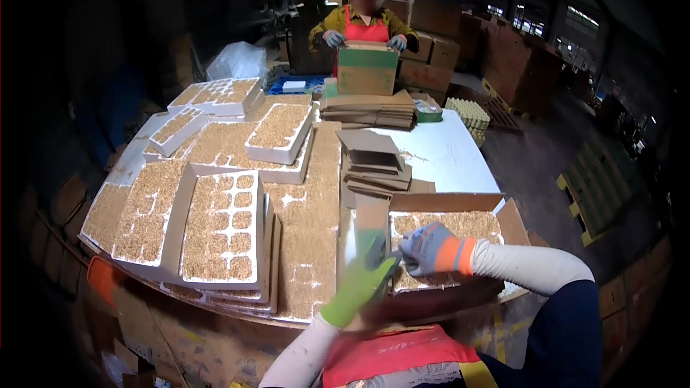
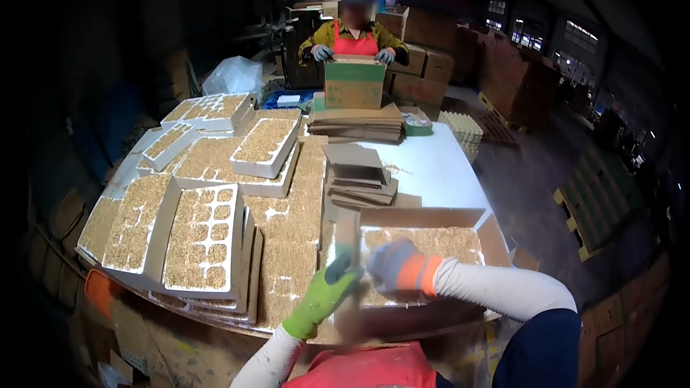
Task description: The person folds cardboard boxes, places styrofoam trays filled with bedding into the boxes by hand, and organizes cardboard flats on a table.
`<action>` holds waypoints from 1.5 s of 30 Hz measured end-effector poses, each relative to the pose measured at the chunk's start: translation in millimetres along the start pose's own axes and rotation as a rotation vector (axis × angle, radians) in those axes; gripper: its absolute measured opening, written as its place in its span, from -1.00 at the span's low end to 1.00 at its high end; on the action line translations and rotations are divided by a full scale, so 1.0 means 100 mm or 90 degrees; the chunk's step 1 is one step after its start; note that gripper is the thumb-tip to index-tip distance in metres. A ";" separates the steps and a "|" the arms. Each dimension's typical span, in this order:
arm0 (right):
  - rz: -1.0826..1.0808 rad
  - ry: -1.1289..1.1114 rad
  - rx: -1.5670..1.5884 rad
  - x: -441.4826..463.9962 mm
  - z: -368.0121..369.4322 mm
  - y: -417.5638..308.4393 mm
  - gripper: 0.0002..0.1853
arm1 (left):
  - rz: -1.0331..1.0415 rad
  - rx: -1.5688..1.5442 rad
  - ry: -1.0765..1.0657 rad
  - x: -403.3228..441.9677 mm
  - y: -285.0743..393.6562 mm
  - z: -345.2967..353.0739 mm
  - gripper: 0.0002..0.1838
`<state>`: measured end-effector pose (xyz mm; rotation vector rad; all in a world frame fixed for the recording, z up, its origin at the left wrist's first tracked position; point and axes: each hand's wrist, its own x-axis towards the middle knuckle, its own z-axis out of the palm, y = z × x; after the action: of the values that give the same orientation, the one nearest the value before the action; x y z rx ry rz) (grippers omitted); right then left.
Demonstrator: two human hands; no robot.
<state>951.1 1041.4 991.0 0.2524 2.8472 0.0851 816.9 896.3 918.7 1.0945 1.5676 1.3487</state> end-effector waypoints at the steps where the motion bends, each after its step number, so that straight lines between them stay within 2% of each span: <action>1: 0.002 0.007 -0.007 -0.01 0.01 0.00 -0.75 | 0.029 -0.042 0.003 -0.02 0.01 0.01 -0.25; 2: 0.003 0.012 -0.013 -0.02 0.02 0.00 -0.74 | 0.016 -0.047 -0.002 0.02 -0.08 0.01 -0.25; 3: 0.003 0.017 -0.002 -0.05 -0.02 -0.02 -0.69 | 0.123 0.010 0.018 0.04 -0.15 0.02 -0.26; 5: -0.002 0.043 -0.010 -0.06 0.06 0.02 -0.64 | 0.113 -0.044 0.026 -0.04 -0.14 0.06 -0.27; 6: -0.022 0.086 -0.001 -0.08 0.11 0.05 -0.65 | -0.006 -0.149 0.022 -0.07 0.11 0.03 -0.28; 10: 0.002 0.059 0.042 -0.09 0.09 0.09 -0.67 | -0.015 -0.119 0.009 -0.07 0.14 0.01 -0.27; 14: -0.024 0.057 0.038 -0.06 0.08 0.14 -0.66 | -0.028 -0.197 0.024 -0.08 0.12 0.06 -0.28; 17: -0.012 0.002 0.089 -0.03 0.08 0.21 -0.62 | -0.046 -0.124 0.040 -0.07 0.25 0.05 -0.27; 18: -0.036 0.031 0.114 -0.05 0.09 0.27 -0.61 | -0.029 -0.097 0.054 -0.07 0.25 0.06 -0.26; 19: -0.055 0.062 0.138 -0.08 0.08 0.36 -0.59 | -0.067 -0.103 0.045 -0.06 0.24 0.06 -0.24; 20: -0.094 0.165 0.170 -0.20 0.01 0.47 -0.65 | -0.072 -0.100 0.046 -0.06 0.25 0.08 -0.24; 22: -0.077 0.284 0.274 -0.39 -0.20 0.73 -0.72 | -0.007 -0.028 0.135 -0.09 0.32 0.16 -0.24; 23: -0.024 0.328 0.276 -0.58 -0.29 0.85 -0.72 | 0.072 -0.010 0.160 -0.11 0.41 0.17 -0.26; 24: 0.031 0.371 0.276 -0.77 -0.35 1.00 -0.71 | 0.125 0.112 0.187 -0.18 0.68 0.19 -0.36; 26: 0.125 0.399 0.382 -1.15 -0.31 1.34 -0.68 | 0.236 0.164 0.126 -0.24 1.01 0.23 -0.38; 27: 0.167 0.414 0.541 -1.37 -0.25 1.44 -0.65 | 0.201 0.104 0.067 -0.27 1.20 0.33 -0.37; 28: 0.229 0.367 0.738 -1.55 -0.27 1.48 -0.62 | 0.164 0.049 0.010 -0.27 1.32 0.43 -0.35; 29: 0.220 0.325 0.850 -1.70 -0.19 1.55 -0.60 | 0.124 0.085 -0.015 -0.23 1.36 0.48 -0.24; 30: 0.204 0.282 0.963 -1.85 -0.10 1.60 -0.57 | 0.042 0.067 -0.023 -0.20 1.34 0.53 -0.24; 32: 0.222 0.134 1.207 -2.07 0.12 1.65 -0.50 | -0.242 -0.095 0.033 -0.01 1.41 0.58 -0.27; 34: 0.215 0.071 0.989 -2.11 0.08 1.60 -0.37 | 0.032 0.398 -0.178 0.03 1.18 0.37 -0.28; 35: 0.207 0.042 0.881 -2.14 0.06 1.57 -0.28 | 0.205 0.593 -0.202 0.04 1.07 0.26 -0.29; 37: 0.237 0.001 0.880 -2.09 0.02 1.60 -0.25 | 0.335 0.792 -0.211 0.13 1.02 0.24 -0.25; 39: 0.355 0.028 0.897 -1.98 0.25 1.63 -0.25 | 0.266 0.728 -0.299 0.17 1.02 0.24 -0.17; 40: 0.359 0.029 0.902 -1.97 0.28 1.65 -0.25 | 0.243 0.706 -0.330 0.18 1.03 0.25 -0.14; 42: 0.418 -0.044 0.905 -1.92 0.30 1.73 -0.28 | 0.204 0.714 -0.340 0.21 1.03 0.26 -0.11; 44: 0.385 -0.011 0.919 -1.92 0.39 1.76 -0.28 | 0.190 0.717 -0.348 0.23 1.01 0.26 -0.09; 45: 0.365 -0.047 0.897 -1.90 0.36 1.77 -0.49 | 0.187 0.728 -0.357 0.25 1.06 0.25 -0.10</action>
<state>1170.2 1182.7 1022.3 1.2329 2.1186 -1.7272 844.9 934.8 1020.1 2.1945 1.7381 0.0971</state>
